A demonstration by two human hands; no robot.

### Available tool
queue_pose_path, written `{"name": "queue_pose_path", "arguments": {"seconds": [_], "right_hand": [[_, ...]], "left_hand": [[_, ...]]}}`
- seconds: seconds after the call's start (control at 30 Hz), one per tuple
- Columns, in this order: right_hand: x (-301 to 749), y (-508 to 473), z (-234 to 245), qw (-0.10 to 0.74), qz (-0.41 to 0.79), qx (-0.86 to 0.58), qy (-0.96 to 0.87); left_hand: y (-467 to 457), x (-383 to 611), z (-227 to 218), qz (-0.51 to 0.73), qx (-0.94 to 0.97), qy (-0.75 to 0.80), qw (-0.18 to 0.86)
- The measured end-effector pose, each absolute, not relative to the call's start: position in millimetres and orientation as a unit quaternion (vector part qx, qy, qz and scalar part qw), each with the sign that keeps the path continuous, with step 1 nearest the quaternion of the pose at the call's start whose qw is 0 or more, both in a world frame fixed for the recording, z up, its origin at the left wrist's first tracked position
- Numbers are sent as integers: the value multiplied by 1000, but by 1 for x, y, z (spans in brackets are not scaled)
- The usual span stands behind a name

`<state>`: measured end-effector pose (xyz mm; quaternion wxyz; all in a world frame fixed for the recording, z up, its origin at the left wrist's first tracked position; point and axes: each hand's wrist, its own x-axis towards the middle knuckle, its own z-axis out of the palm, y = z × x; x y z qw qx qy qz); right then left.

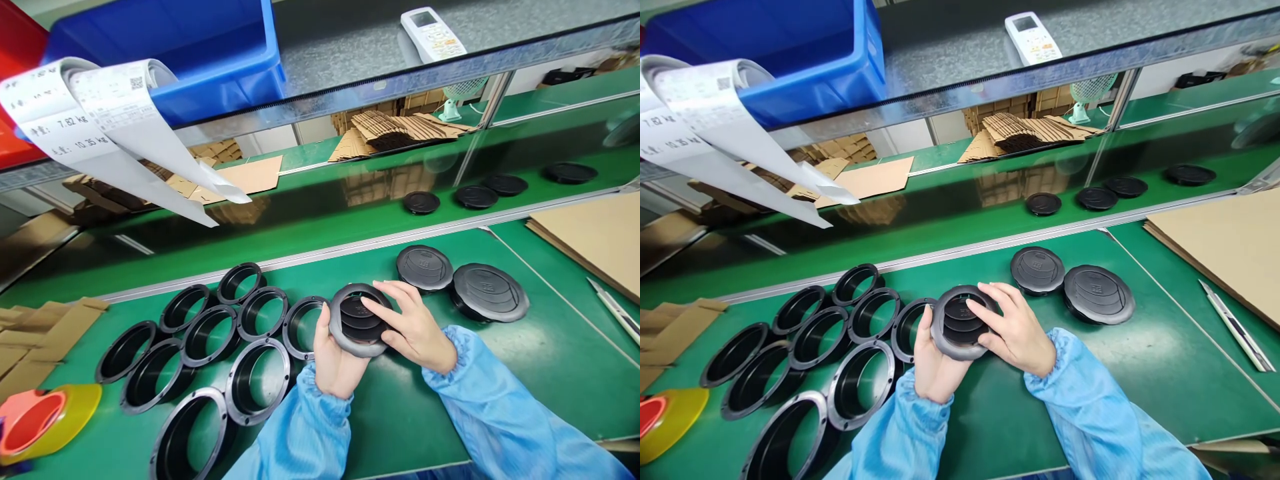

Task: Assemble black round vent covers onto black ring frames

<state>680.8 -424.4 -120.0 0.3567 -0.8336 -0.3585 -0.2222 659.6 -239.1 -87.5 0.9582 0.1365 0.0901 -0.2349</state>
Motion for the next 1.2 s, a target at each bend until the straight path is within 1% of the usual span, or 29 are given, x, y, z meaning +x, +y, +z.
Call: {"name": "queue_pose_path", "arguments": {"seconds": [0.17,0.37,0.57,0.67,0.73,0.8,0.87,0.97,1.1,1.17,1.2], "right_hand": [[683,-421,-126,387,-162,-842,-340],[683,-419,-126,368,-148,-846,-356],[680,-417,-123,425,-138,-817,-365],[681,-418,-123,506,-136,-778,-345],[684,-420,-122,585,-109,-742,-308],[688,-424,-122,646,-73,-717,-250],[692,-427,-121,684,-32,-705,-187],[695,-430,-120,726,25,-677,-119],[695,-431,-115,797,97,-595,-48],[695,-431,-112,820,136,-555,-30],[694,-431,-111,824,151,-546,-29]], "left_hand": [[-237,659,-87,-253,119,78,957],[-237,661,-84,-219,104,141,960],[-239,660,-85,-205,101,111,967],[-241,658,-89,-209,113,107,965],[-242,658,-93,-230,128,104,959],[-242,658,-95,-257,157,112,947],[-243,658,-96,-280,203,138,928],[-245,658,-93,-282,293,175,896],[-245,657,-88,-241,354,128,895],[-242,656,-90,-251,346,102,898],[-240,655,-92,-277,335,89,896]]}}
